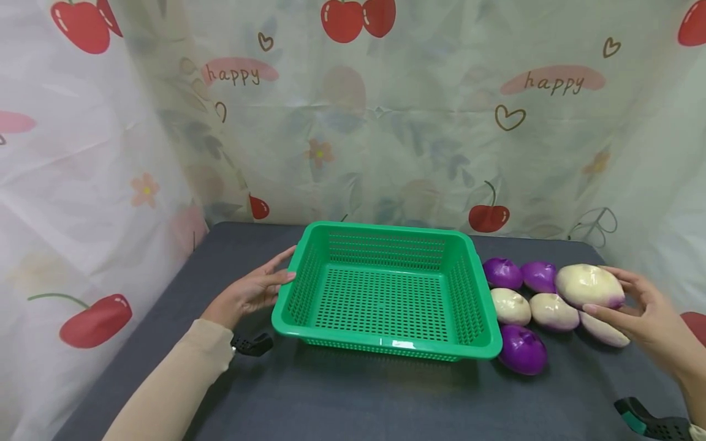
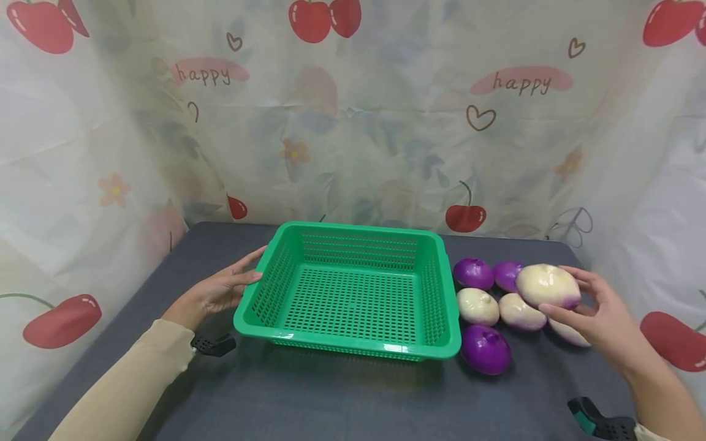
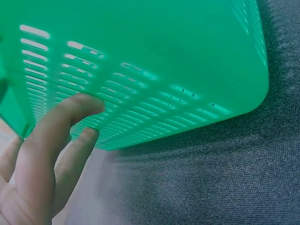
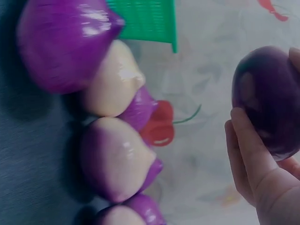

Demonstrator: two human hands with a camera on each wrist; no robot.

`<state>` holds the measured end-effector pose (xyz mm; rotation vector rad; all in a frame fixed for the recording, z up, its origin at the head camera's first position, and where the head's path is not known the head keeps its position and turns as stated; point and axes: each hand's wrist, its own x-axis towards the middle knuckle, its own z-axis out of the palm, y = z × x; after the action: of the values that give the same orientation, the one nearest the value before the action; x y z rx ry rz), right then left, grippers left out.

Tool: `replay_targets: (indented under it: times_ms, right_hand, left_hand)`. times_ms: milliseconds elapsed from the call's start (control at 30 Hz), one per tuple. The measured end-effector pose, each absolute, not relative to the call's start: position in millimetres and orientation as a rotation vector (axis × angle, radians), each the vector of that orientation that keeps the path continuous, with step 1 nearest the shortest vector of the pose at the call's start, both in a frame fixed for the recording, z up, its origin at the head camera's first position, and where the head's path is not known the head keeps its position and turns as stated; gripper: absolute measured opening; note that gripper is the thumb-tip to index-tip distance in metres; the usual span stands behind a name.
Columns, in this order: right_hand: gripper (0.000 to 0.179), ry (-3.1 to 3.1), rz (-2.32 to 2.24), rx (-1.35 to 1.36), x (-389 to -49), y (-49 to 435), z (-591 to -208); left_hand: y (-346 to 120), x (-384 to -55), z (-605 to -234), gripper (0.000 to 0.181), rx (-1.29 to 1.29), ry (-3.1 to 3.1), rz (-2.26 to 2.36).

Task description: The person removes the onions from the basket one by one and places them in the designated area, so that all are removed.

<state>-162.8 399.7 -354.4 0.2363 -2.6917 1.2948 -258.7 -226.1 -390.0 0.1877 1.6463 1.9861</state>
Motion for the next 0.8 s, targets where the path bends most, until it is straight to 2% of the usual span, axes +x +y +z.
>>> replay_targets:
  times_ms: [233,500,667,800]
  right_hand:
    - [0.066,-2.733,1.379,0.153,-145.7,407.2,-376.3]
    - [0.072,-2.854,1.422,0.043,-137.3,413.7,-407.1]
    - [0.062,-2.877,1.448,0.021,-134.2,415.4,-422.5]
    - [0.063,-2.921,1.407,0.004,-131.9,418.0,-429.5]
  left_hand:
    - [-224.2,-259.5,-390.7,0.077,0.179,1.677,1.974]
    - [-225.1,-258.2,-389.9,0.078,0.184,1.677,1.979]
    - [-226.1,-257.9,-390.1,0.078,0.192,1.669,1.979]
    - [-226.4,-257.2,-389.8,0.079,0.198,1.663,1.982]
